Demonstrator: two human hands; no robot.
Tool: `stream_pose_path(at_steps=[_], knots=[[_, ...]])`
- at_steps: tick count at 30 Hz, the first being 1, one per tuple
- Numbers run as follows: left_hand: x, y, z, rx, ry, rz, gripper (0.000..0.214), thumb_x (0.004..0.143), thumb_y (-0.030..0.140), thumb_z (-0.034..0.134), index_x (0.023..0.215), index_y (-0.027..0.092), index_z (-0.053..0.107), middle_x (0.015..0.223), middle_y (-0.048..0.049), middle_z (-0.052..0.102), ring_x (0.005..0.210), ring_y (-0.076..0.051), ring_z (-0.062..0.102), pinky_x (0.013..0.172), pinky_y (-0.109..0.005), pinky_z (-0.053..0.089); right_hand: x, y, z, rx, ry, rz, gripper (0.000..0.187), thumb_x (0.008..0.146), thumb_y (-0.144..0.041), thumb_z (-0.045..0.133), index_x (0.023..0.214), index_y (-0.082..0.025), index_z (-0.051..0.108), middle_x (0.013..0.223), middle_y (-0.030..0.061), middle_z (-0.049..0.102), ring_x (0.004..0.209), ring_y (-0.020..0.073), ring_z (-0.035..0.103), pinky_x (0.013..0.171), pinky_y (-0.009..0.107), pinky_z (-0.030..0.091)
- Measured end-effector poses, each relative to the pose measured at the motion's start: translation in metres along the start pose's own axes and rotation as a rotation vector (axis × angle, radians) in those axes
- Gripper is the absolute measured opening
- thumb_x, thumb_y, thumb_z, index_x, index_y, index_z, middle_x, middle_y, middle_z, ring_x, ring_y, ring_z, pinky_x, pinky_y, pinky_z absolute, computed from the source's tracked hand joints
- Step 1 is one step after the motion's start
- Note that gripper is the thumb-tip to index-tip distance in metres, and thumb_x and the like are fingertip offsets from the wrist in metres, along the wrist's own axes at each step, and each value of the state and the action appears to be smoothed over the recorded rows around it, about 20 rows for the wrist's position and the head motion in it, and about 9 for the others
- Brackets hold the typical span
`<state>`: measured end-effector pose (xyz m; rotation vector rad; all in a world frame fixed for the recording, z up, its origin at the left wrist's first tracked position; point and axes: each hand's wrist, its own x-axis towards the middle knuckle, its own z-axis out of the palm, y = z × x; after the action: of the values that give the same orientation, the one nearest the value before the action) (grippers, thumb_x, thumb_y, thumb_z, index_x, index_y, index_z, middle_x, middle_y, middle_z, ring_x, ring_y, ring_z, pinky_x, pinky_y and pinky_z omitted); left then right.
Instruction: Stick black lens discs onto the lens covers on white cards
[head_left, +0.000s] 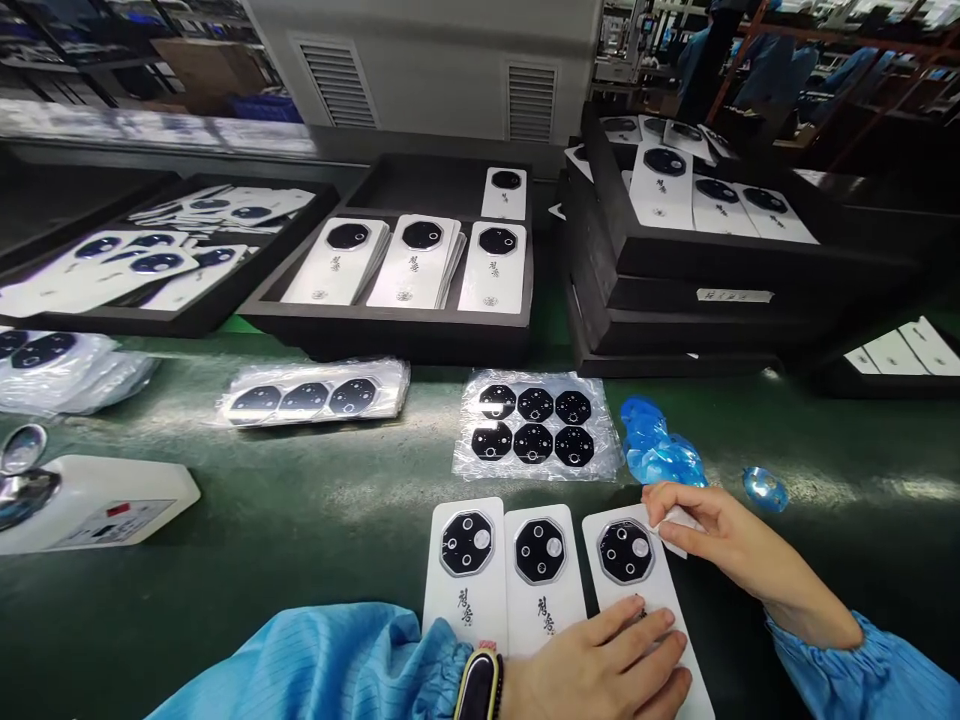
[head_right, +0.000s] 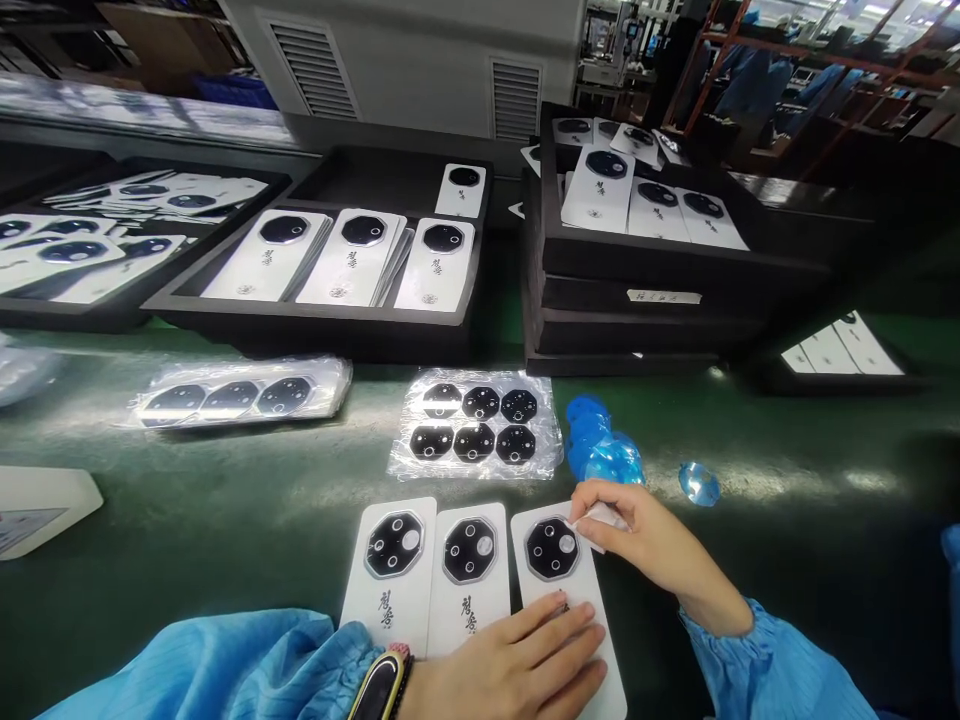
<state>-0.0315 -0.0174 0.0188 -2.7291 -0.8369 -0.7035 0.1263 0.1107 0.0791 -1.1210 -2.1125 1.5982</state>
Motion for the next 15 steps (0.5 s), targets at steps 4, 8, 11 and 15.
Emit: stream_pose_path(at_steps=[4, 8, 11, 15], knots=[[0.002, 0.001, -0.002, 0.012, 0.078, -0.007, 0.029, 0.096, 0.016, 0.039, 0.107, 0.02, 0.065, 0.112, 0.0014, 0.068, 0.109, -0.015, 0.058, 0.099, -0.029, 0.043, -0.003, 0.001, 0.0, 0.047, 0.0, 0.044, 0.023, 0.072, -0.045, 0.066, 0.066, -0.023, 0.065, 0.078, 0.0036, 0.07, 0.086, 0.0228, 0.065, 0.075, 0.034, 0.051], [0.005, 0.002, -0.01, 0.007, 0.062, -0.009, 0.033, 0.097, 0.014, 0.035, 0.104, 0.019, 0.067, 0.107, 0.0019, 0.07, 0.104, -0.014, 0.06, 0.096, -0.027, 0.046, -0.003, -0.007, 0.0, -0.012, 0.012, 0.059, 0.021, 0.068, -0.043, 0.067, 0.064, -0.023, 0.07, 0.071, 0.0028, 0.07, 0.067, 0.0193, 0.064, 0.067, 0.033, 0.051], [0.008, 0.002, -0.023, 0.003, 0.023, 0.04, 0.035, 0.099, 0.022, 0.031, 0.111, 0.024, 0.064, 0.114, 0.0046, 0.067, 0.109, -0.013, 0.058, 0.098, -0.026, 0.045, -0.006, -0.017, -0.003, -0.034, 0.034, 0.071, 0.02, 0.066, -0.042, 0.069, 0.064, -0.023, 0.074, 0.07, 0.0035, 0.07, 0.065, 0.0183, 0.063, 0.066, 0.031, 0.052], [0.004, 0.0, -0.037, -0.052, -0.037, 0.109, 0.035, 0.098, 0.033, 0.034, 0.127, 0.03, 0.053, 0.14, 0.0118, 0.046, 0.134, -0.009, 0.033, 0.107, -0.019, 0.035, -0.017, -0.041, -0.009, -0.052, 0.097, 0.067, 0.018, 0.065, -0.042, 0.072, 0.063, -0.025, 0.075, 0.069, 0.0034, 0.07, 0.063, 0.0169, 0.063, 0.065, 0.029, 0.052]])
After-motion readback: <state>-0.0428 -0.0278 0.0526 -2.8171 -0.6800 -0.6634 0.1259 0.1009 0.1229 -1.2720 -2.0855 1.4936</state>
